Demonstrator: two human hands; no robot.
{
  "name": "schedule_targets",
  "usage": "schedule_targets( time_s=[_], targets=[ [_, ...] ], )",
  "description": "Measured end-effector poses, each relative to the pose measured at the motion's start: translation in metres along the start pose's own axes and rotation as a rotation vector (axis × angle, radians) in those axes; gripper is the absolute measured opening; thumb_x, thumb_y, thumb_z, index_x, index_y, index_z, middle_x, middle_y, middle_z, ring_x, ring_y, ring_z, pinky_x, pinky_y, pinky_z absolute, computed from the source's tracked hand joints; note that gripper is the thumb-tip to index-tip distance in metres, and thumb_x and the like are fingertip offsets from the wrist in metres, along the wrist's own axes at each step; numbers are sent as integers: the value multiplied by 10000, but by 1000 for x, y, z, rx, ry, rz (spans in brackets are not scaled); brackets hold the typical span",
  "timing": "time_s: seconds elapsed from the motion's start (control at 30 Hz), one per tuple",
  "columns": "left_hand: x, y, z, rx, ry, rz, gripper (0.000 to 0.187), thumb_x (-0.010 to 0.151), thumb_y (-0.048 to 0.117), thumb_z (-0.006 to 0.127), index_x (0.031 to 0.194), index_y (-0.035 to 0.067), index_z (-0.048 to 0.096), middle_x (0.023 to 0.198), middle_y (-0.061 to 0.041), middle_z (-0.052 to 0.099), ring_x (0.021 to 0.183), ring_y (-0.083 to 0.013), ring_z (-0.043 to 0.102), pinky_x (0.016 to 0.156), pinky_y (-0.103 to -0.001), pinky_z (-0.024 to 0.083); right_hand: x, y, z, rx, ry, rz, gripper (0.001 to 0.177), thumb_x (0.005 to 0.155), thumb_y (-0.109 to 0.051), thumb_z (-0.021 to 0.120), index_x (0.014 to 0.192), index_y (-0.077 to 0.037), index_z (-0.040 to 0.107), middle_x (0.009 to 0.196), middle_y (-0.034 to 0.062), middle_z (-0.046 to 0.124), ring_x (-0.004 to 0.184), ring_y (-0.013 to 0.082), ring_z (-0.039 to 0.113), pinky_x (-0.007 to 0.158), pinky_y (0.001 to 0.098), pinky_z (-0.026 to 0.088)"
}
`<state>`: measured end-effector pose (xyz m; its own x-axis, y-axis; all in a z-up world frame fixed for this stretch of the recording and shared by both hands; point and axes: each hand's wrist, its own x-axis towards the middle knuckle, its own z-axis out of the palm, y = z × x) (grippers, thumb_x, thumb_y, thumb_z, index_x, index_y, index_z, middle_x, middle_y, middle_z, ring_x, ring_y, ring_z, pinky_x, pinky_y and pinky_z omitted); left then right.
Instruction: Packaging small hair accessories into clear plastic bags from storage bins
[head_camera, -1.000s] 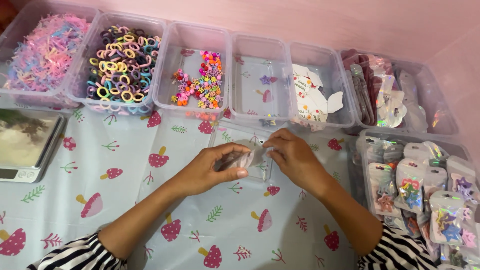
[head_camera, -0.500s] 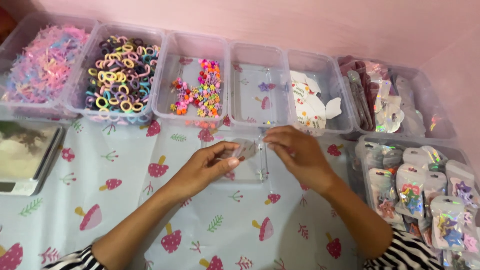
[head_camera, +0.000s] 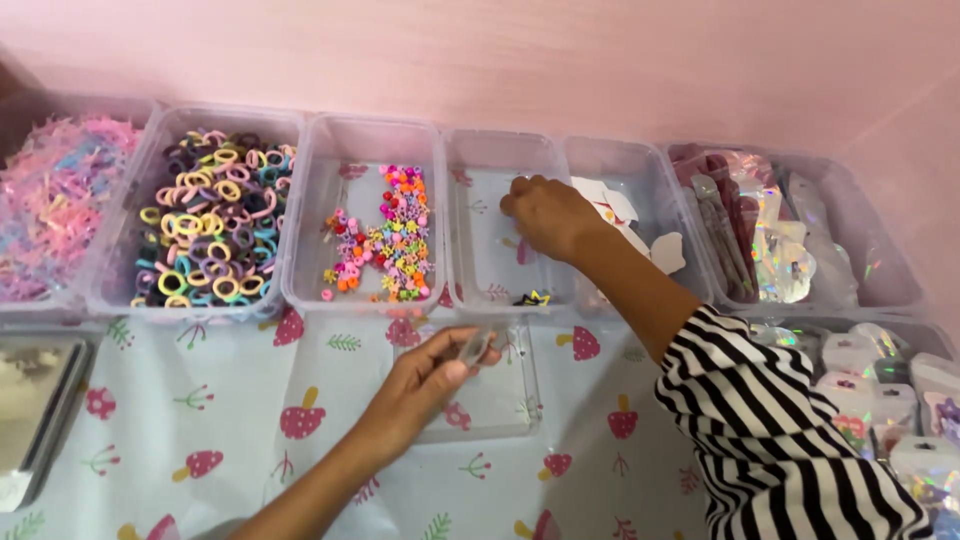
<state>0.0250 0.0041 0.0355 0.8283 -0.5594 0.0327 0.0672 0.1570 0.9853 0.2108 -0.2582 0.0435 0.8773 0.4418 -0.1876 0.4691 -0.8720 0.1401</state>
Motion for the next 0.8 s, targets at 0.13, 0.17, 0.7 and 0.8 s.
schedule_targets(
  time_s=[0.13, 0.17, 0.7, 0.8],
  targets=[
    [0, -1, 1, -43, 28, -85, 588, 878, 452, 581, 1335, 84, 626, 1204, -69, 768, 1119, -108, 652, 846, -234, 439, -3, -10, -8, 24, -209, 62, 126, 893, -95, 604, 983, -9, 626, 1079, 187, 596, 859, 411, 635, 609, 538, 514],
    [0, 0, 2, -59, 38, -102, 553, 888, 419, 590, 1333, 93, 622, 1240, -63, 755, 1181, -120, 648, 931, -257, 451, -4, -6, 5, -3, -217, -37, 189, 930, -188, 560, 988, -34, 652, 1042, 170, 586, 832, 381, 644, 625, 528, 533],
    [-4, 13, 7, 40, 130, -176, 547, 889, 405, 623, 1378, 162, 626, 984, 59, 625, 856, -44, 530, 800, -203, 417, -71, -66, -85, 476, -628, 75, 617, 1024, -579, 288, 891, -92, 644, 915, 90, 616, 855, 232, 576, 840, 362, 438],
    [-3, 16, 7, 53, 130, -191, 562, 874, 431, 607, 1378, 181, 615, 1110, 48, 683, 991, -55, 596, 900, -223, 455, -77, -75, -94, 555, -637, 145, 622, 988, -584, 285, 1062, -138, 712, 1114, 75, 706, 1012, 221, 620, 941, 345, 437]
  ],
)
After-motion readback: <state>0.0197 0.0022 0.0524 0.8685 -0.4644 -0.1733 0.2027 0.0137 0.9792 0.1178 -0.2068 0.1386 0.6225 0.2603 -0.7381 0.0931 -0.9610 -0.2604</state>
